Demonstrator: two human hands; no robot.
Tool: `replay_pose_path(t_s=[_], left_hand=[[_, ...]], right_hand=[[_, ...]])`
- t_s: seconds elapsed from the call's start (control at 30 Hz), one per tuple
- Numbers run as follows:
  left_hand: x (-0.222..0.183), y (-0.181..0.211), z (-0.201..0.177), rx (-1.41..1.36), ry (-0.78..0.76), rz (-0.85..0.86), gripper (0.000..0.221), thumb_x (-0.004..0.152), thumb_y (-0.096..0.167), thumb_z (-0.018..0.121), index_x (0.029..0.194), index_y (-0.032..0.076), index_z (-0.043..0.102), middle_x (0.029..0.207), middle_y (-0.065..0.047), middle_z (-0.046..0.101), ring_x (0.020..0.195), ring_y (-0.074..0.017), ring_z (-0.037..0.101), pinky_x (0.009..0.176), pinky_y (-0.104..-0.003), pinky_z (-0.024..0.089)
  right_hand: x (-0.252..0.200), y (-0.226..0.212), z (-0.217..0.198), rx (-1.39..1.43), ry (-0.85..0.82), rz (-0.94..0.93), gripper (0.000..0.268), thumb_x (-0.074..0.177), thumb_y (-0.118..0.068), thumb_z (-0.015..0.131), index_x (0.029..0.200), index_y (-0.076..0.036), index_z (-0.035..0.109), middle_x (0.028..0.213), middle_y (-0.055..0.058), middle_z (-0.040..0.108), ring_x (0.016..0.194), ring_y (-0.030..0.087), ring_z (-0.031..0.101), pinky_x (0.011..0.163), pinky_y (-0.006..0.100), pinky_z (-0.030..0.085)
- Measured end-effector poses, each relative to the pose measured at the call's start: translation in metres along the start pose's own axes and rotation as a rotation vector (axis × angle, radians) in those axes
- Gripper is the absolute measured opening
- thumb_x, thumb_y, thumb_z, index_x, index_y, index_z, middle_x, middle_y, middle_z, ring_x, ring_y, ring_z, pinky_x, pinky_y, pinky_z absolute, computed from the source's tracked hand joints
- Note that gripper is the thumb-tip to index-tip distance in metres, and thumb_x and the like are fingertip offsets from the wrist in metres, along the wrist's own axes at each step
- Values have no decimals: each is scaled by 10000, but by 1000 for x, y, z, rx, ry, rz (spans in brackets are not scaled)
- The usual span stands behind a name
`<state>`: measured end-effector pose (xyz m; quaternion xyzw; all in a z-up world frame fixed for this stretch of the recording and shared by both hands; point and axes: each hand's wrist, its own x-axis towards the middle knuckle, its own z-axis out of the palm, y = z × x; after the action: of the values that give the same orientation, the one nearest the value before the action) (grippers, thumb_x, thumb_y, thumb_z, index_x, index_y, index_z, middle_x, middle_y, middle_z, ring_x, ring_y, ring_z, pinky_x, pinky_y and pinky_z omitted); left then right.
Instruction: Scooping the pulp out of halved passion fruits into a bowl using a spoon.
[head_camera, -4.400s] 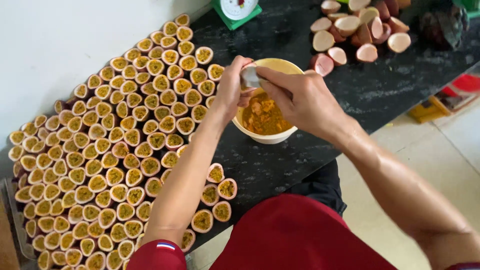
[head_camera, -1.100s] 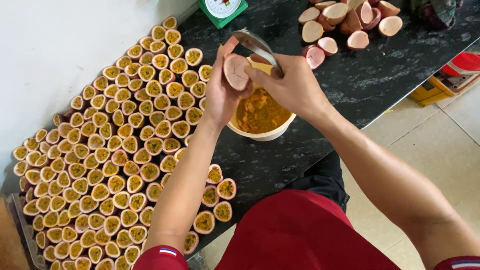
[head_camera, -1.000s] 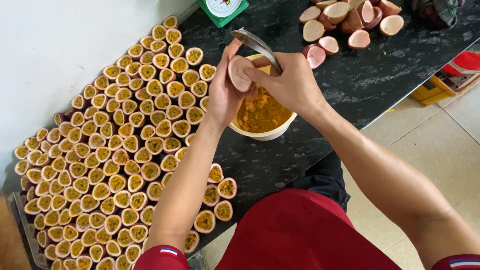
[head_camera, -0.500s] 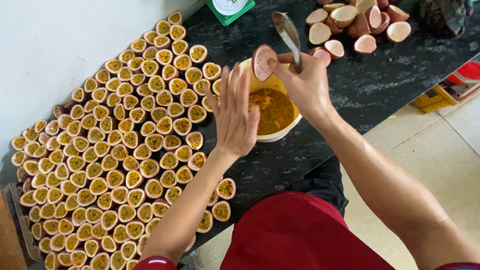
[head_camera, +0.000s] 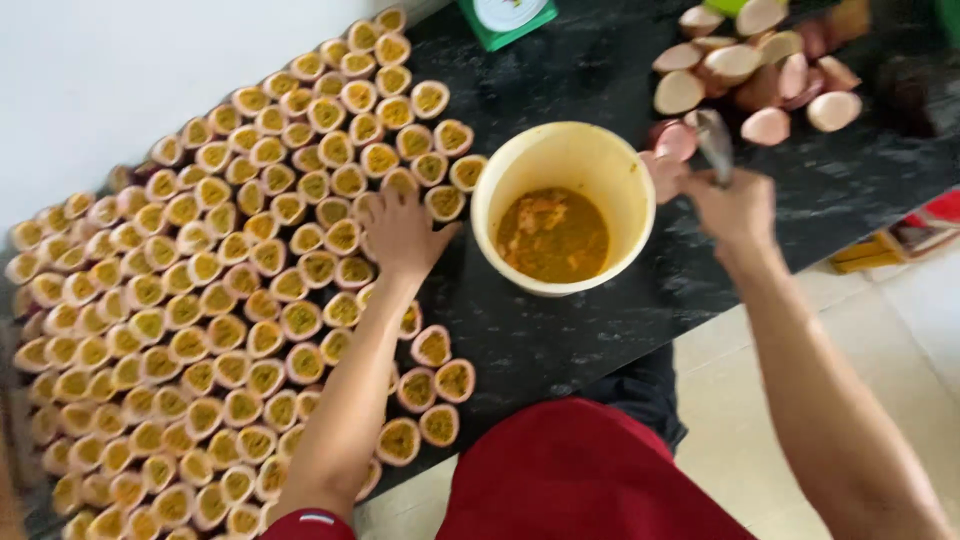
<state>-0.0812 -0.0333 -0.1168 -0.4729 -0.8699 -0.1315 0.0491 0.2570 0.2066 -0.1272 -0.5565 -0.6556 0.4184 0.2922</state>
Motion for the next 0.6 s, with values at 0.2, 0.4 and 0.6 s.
replay_pose_path(t_s=[0.2, 0.4, 0.6], left_hand=[[6, 2, 27, 56, -38, -22, 729, 802, 586, 818, 1213, 11, 643, 1371, -247, 519, 1380, -443, 384, 1075, -562, 345], [0, -1, -19, -482, 29, -90, 659, 819, 424, 796, 1302, 18, 610, 1208, -169, 666, 1144, -337, 634, 978, -496, 529], [3, 1, -72, -1388, 9, -44, 651, 898, 407, 831, 1345, -2, 594, 1200, -111, 701, 1071, -200, 712, 901, -338, 626]], right_hand=[[34, -41, -9, -1, 117, -15, 366, 882, -325, 824, 1003, -15, 669, 704, 8, 607, 521, 114, 546, 438, 310, 433], [41, -9, -11, 33, 153, 41, 380, 953, -371, 744, 1073, -15, 683, 715, -5, 580, 550, 104, 552, 448, 312, 467], [-1, -35, -13, 116, 112, 25, 355, 1038, -395, 612, 1149, -68, 693, 736, -41, 536, 593, 59, 517, 458, 271, 467]])
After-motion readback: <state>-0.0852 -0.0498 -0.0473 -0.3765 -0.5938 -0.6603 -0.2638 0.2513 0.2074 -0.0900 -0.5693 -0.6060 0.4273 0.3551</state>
